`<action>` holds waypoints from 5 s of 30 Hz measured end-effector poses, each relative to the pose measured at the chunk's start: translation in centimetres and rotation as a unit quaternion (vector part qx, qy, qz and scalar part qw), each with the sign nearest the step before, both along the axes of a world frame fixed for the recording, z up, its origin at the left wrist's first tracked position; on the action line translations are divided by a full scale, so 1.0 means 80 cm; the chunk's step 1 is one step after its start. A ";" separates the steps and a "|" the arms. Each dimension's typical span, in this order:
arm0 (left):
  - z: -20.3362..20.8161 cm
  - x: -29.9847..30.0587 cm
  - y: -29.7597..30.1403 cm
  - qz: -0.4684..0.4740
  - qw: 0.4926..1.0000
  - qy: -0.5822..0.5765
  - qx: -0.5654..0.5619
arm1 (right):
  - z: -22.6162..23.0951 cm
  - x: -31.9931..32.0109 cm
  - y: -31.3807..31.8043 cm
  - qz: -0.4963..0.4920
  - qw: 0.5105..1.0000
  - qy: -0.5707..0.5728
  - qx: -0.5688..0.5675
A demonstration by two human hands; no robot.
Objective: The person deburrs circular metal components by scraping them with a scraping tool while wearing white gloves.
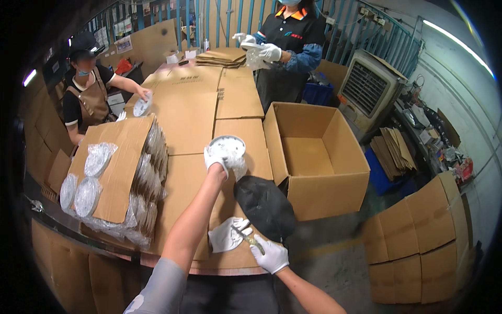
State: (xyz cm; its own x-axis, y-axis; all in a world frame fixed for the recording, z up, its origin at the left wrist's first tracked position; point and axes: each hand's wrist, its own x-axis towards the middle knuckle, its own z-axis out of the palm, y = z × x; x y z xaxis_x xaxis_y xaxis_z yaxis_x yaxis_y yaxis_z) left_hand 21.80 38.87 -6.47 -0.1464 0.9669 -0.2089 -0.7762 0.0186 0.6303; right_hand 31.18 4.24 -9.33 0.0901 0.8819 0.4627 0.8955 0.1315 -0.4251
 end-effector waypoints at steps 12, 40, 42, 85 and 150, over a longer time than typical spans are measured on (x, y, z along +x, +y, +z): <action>-0.023 -0.032 0.060 -0.013 0.916 0.398 -0.046 | 0.006 -0.009 0.007 0.014 1.000 0.010 0.005; -0.033 -0.029 -0.029 -0.049 0.634 0.731 0.247 | 0.040 0.010 0.041 -0.048 0.946 0.319 -0.029; -0.025 -0.046 -0.034 -0.050 0.636 0.737 0.222 | 0.128 0.012 0.123 0.017 0.942 0.330 -0.055; -0.030 -0.019 -0.047 0.038 0.543 0.812 0.209 | 0.058 0.086 0.590 0.042 0.795 0.602 -0.060; 0.164 -0.356 -0.430 0.192 0.375 0.757 0.499 | 0.175 -0.172 -0.031 0.177 0.683 0.676 -0.212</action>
State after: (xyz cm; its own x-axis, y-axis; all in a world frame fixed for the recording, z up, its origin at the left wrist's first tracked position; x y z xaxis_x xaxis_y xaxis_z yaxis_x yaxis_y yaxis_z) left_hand -6.69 4.49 6.66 0.4649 0.2987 0.8334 0.6612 -0.7432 -0.1025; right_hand 17.43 1.75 4.70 -0.0717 0.9880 -0.1369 -0.4090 -0.1544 -0.8994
